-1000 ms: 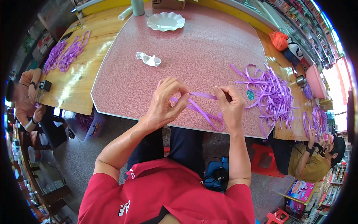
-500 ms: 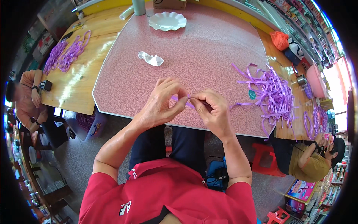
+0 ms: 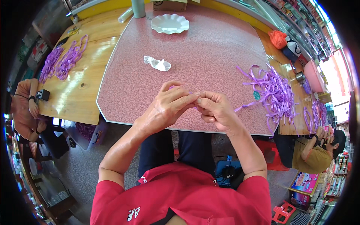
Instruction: Tie or assemble several purple ribbons into specific knots or patterns.
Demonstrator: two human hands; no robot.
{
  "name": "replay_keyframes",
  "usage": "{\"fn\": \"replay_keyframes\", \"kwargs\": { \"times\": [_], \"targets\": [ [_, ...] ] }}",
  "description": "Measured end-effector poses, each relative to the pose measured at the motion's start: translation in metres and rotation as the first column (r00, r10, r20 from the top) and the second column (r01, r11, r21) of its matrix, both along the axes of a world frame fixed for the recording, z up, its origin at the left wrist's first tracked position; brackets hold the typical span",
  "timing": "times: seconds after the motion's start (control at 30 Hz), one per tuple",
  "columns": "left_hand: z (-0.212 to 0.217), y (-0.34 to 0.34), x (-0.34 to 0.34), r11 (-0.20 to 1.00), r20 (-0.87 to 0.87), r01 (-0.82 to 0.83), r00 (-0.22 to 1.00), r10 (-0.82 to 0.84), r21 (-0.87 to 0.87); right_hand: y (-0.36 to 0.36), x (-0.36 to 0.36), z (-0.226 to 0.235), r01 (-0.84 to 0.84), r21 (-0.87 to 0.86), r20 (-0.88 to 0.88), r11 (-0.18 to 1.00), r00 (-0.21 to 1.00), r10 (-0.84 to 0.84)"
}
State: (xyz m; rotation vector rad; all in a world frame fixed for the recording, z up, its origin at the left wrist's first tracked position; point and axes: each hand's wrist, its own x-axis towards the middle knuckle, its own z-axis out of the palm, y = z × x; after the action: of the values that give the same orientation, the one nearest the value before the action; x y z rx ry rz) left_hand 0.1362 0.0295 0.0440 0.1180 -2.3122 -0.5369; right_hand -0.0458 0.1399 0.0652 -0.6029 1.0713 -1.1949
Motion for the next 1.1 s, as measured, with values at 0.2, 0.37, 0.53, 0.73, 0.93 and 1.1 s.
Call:
{"fn": "replay_keyframes", "kwargs": {
  "times": [0.2, 0.37, 0.53, 0.73, 0.93, 1.1],
  "targets": [
    [0.000, -0.015, 0.017, 0.993, 0.069, 0.107, 0.992, -0.110, 0.055, -0.010, 0.001, -0.012, -0.123, 0.086, 0.015, 0.989, 0.992, 0.122],
    [-0.003, -0.021, 0.026, 0.989, 0.073, 0.111, 0.990, -0.119, 0.099, -0.017, 0.007, -0.017, -0.145, 0.099, 0.047, 0.984, 0.989, 0.141],
    [-0.003, -0.016, 0.020, 0.998, 0.113, 0.053, 0.992, -0.055, 0.013, -0.012, 0.004, -0.019, -0.178, 0.122, 0.112, 0.977, 0.980, 0.164],
    [-0.004, -0.009, 0.009, 1.000, 0.018, -0.018, 1.000, 0.019, -0.008, -0.001, 0.004, -0.009, -0.022, 0.111, -0.078, 0.994, 0.996, 0.031],
    [-0.015, 0.000, 0.008, 0.648, 0.025, 0.038, 0.996, -0.089, 0.760, 0.011, -0.010, -0.004, 0.009, -0.256, -0.493, 0.967, 0.859, -0.138],
    [-0.016, 0.030, 0.000, -0.067, -0.466, 0.462, 0.882, -0.065, 0.884, 0.018, -0.005, -0.005, 0.138, -0.336, -0.385, 0.932, 0.883, -0.270]
  ]
}}
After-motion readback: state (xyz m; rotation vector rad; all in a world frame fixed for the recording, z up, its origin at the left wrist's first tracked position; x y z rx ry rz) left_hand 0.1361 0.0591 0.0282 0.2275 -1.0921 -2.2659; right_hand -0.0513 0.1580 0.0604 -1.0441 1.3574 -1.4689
